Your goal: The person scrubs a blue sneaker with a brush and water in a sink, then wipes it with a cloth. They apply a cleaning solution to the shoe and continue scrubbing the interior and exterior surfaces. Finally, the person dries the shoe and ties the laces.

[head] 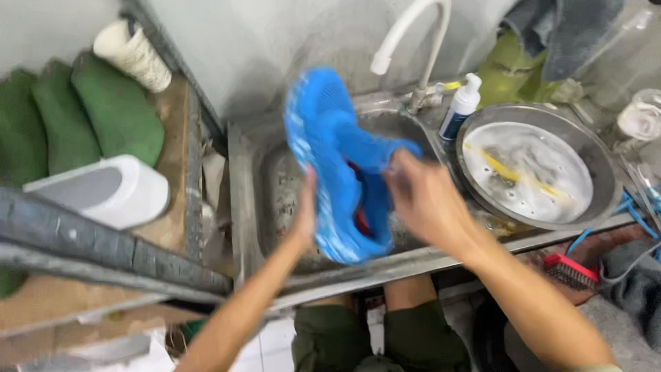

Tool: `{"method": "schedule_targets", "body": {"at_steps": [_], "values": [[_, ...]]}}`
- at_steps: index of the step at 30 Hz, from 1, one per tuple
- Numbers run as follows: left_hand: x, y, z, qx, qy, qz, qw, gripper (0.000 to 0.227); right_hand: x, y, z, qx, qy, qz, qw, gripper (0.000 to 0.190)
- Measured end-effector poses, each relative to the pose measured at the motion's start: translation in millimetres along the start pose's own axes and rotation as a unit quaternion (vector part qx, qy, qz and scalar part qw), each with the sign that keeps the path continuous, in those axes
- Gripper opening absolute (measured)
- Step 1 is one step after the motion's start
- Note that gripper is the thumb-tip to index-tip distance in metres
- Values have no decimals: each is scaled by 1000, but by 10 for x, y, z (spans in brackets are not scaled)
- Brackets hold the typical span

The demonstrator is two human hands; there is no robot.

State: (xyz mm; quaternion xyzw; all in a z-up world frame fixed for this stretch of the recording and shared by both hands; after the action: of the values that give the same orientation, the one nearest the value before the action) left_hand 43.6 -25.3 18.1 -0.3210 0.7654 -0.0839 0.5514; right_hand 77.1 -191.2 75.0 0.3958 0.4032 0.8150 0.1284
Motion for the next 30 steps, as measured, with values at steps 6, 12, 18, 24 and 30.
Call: {"method": "schedule_targets", "body": {"at_steps": [6,12,18,24,30], "values": [[226,300,160,-2,33,0,999,87,36,-102,125,-58,56,69,994,6],[28,169,5,25,-3,-45,999,80,120,-1,-338,8,-20,100,995,9],[-183,-340,-531,-42,-30,88,995,100,-77,-73,10,-59,28,37,997,4],[-192,306,13,-105,-95,44,989,96,118,141,211,-46,18,95,994,11],[83,89,-93,-14,-175,121,977,84,41,-71,46,-105,34,113,987,3]]}}
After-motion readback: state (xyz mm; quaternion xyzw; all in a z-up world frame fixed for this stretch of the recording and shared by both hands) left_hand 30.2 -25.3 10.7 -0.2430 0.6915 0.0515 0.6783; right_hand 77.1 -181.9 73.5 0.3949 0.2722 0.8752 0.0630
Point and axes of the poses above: each hand's wrist, its own z-axis towards the middle knuckle, its own y-axis out of the back of the hand, x = y × z, the point moved 1 cm from there along z, towards the middle knuckle, and after that the axes turned 5 degrees about z, right-handed, at the moved point
